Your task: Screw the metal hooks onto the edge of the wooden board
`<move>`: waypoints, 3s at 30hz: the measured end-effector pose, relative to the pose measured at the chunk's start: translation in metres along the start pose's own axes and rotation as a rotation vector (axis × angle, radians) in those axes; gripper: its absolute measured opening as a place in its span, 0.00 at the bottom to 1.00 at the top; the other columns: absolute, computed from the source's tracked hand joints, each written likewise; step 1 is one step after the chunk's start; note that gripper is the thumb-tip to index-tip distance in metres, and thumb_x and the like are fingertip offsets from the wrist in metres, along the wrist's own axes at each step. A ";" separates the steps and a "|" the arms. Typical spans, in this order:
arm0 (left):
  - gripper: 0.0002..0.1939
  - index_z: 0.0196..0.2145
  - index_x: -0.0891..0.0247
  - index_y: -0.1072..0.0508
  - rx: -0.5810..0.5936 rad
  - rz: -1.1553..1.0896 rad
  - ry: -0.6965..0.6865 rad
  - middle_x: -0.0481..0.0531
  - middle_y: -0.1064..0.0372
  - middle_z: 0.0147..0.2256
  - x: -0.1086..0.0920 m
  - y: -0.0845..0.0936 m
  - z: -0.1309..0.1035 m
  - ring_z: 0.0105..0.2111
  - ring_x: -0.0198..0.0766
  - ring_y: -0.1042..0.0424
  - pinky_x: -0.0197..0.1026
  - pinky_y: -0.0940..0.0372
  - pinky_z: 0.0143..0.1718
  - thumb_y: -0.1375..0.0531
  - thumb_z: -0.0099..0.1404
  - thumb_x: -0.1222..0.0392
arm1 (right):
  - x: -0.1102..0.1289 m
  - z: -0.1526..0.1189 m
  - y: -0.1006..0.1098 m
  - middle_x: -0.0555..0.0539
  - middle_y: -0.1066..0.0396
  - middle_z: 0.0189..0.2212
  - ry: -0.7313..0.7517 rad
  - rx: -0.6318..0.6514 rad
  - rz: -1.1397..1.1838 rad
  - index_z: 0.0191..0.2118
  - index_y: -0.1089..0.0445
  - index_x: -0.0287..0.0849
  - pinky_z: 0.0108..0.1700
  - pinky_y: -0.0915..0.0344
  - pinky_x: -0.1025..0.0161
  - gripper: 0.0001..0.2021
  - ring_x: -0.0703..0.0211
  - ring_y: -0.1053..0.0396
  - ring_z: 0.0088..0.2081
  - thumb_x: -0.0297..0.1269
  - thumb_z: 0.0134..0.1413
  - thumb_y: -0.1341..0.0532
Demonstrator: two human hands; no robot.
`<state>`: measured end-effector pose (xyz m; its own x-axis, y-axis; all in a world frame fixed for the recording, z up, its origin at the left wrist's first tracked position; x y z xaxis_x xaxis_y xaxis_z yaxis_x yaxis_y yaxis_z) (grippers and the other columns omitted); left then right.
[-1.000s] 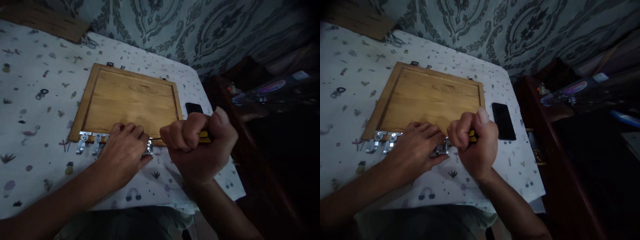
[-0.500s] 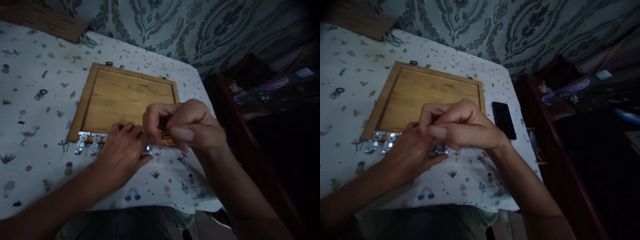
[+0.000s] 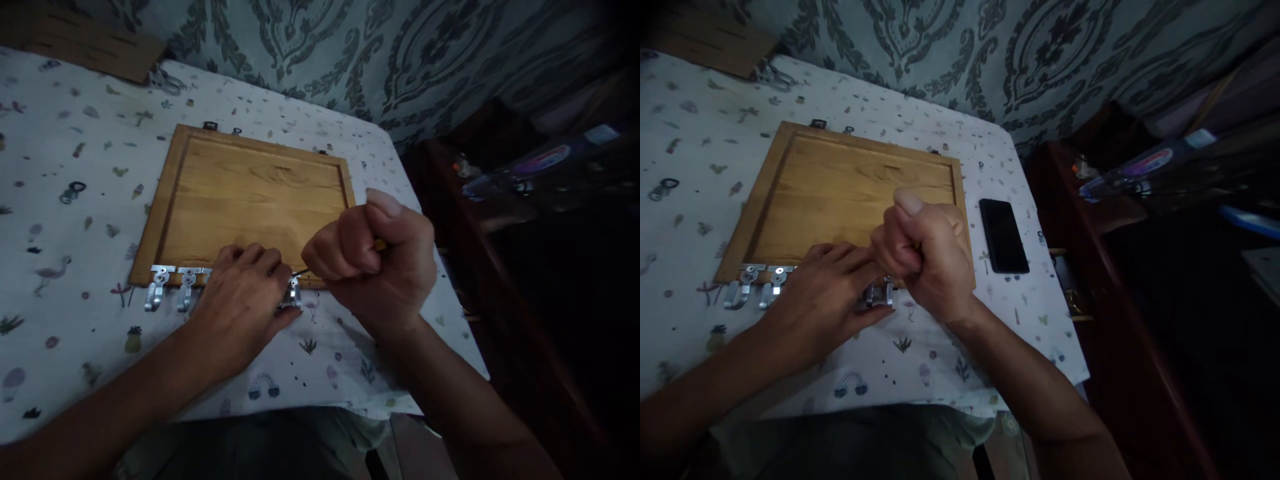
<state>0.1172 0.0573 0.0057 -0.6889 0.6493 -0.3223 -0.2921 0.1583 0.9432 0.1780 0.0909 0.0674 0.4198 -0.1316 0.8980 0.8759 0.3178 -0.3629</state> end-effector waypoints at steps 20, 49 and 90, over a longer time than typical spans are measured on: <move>0.15 0.41 0.65 0.24 -0.023 0.024 -0.027 0.56 0.27 0.40 -0.001 0.003 -0.002 0.44 0.53 0.30 0.56 0.38 0.45 0.35 0.64 0.51 | 0.006 -0.010 0.005 0.57 0.61 0.10 0.147 -0.263 -0.013 0.13 0.55 0.40 0.15 0.58 0.72 0.25 0.73 0.61 0.13 0.32 0.55 0.41; 0.14 0.42 0.64 0.26 -0.028 -0.022 -0.020 0.54 0.28 0.41 0.000 0.001 -0.004 0.46 0.53 0.31 0.57 0.40 0.47 0.35 0.64 0.52 | 0.035 -0.026 0.012 0.56 0.62 0.10 0.211 -0.237 -0.184 0.13 0.53 0.42 0.15 0.60 0.67 0.24 0.70 0.62 0.12 0.29 0.55 0.42; 0.16 0.50 0.59 0.26 0.050 -0.004 -0.050 0.54 0.31 0.44 0.006 0.003 -0.012 0.47 0.52 0.34 0.58 0.41 0.50 0.39 0.68 0.50 | 0.023 -0.026 0.004 0.57 0.58 0.10 0.186 -0.102 -0.120 0.15 0.55 0.41 0.16 0.52 0.69 0.24 0.72 0.56 0.12 0.32 0.59 0.44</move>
<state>0.1041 0.0528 0.0060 -0.6536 0.6845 -0.3229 -0.2606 0.1971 0.9451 0.1972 0.0649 0.0801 0.3393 -0.3366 0.8784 0.9378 0.1944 -0.2877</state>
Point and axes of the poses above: each hand's wrist, its own z-axis towards the middle knuckle, its own y-axis out of the back of the hand, x = y × z, the point moved 9 cm from there along z, towards the middle knuckle
